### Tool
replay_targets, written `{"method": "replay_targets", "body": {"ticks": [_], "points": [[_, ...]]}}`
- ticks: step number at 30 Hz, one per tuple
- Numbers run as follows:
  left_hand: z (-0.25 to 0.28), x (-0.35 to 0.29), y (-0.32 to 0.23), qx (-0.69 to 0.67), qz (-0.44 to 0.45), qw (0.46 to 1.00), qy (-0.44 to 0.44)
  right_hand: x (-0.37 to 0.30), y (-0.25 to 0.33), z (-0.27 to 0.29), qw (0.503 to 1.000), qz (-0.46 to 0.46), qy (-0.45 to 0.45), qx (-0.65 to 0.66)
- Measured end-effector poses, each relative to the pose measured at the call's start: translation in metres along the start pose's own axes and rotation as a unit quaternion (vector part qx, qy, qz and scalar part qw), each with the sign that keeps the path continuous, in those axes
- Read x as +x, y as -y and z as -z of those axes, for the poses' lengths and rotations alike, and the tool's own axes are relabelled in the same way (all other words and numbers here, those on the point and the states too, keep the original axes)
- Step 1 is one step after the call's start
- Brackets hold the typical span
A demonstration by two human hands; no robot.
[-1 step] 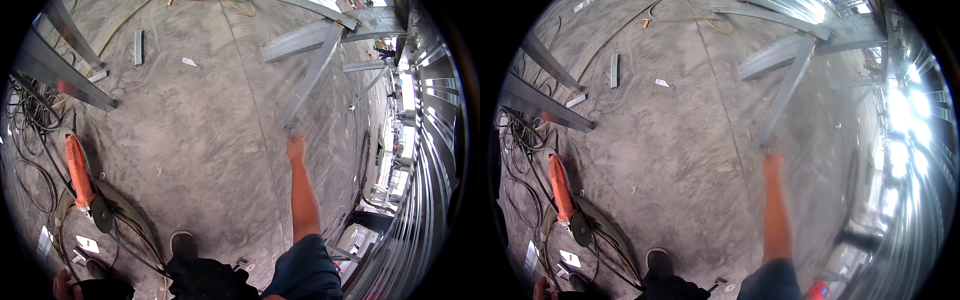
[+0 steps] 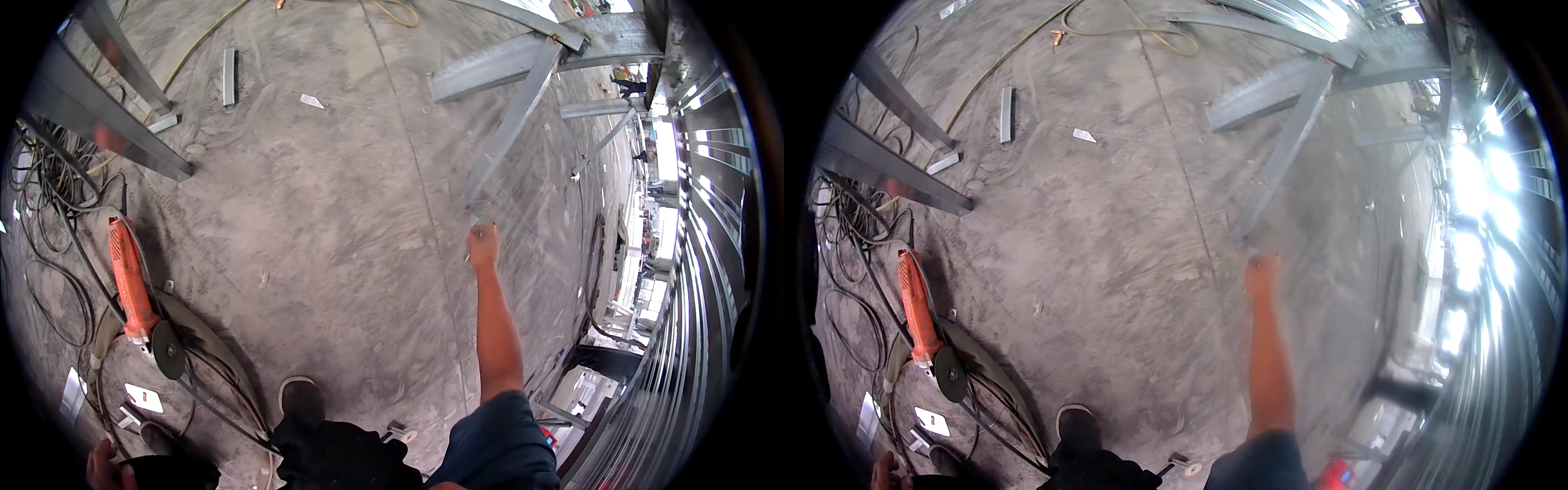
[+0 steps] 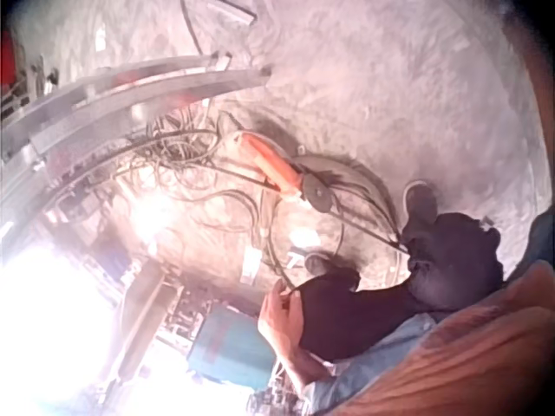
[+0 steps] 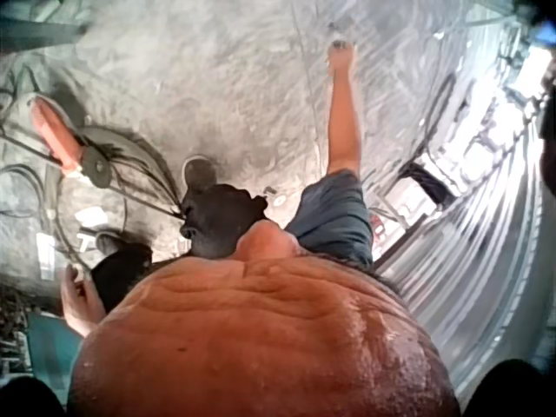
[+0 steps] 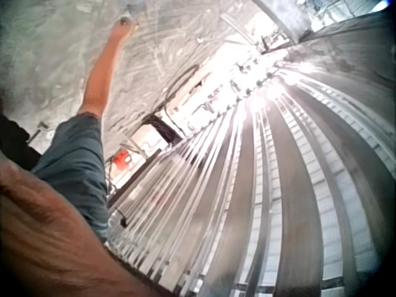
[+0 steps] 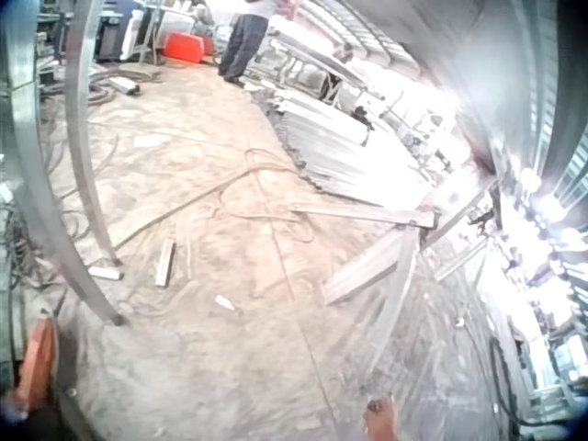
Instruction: The person welds small metal pieces onto a large metal frame using a welding torch. They repeatedly pick up pieces from a bucket, position them on the frame, and weld them in place. The person also walks around the workshop to retrieve more pieces and reposition the frame.
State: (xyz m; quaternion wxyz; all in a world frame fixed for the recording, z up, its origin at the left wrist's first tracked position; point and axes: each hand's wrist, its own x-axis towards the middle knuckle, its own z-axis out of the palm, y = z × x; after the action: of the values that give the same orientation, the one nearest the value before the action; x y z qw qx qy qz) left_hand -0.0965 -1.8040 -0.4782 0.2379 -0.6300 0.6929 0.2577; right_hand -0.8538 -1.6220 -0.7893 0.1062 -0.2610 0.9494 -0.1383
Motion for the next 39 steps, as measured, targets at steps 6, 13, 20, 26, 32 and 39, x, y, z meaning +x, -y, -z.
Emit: {"method": "replay_targets", "body": {"ticks": [6, 13, 20, 26, 32, 39], "points": [[-0.016, -0.021, 0.017, 0.005, -0.032, 0.991, -0.133, -0.183, 0.104, -0.018, 0.754, -0.144, 0.231, 0.598], [0.005, -0.018, 0.056, 0.054, -0.173, 0.973, -0.141, -0.355, 0.223, -0.023, 0.317, -0.087, 0.455, 0.828], [0.0, -0.082, 0.142, -0.063, -0.235, 0.944, -0.223, -0.394, 0.327, -0.05, 0.352, -0.006, 0.576, 0.738], [0.01, -0.079, 0.193, -0.477, -0.443, 0.691, -0.315, -0.413, 0.438, -0.005, 0.505, 0.093, 0.6, 0.613], [0.096, -0.111, 0.172, -0.569, -0.617, 0.399, -0.371, -0.417, 0.487, 0.014, 0.597, 0.199, 0.61, 0.482], [0.14, -0.145, 0.142, -0.596, -0.662, 0.257, -0.375, -0.447, 0.582, 0.05, 0.637, 0.184, 0.622, 0.417]]}}
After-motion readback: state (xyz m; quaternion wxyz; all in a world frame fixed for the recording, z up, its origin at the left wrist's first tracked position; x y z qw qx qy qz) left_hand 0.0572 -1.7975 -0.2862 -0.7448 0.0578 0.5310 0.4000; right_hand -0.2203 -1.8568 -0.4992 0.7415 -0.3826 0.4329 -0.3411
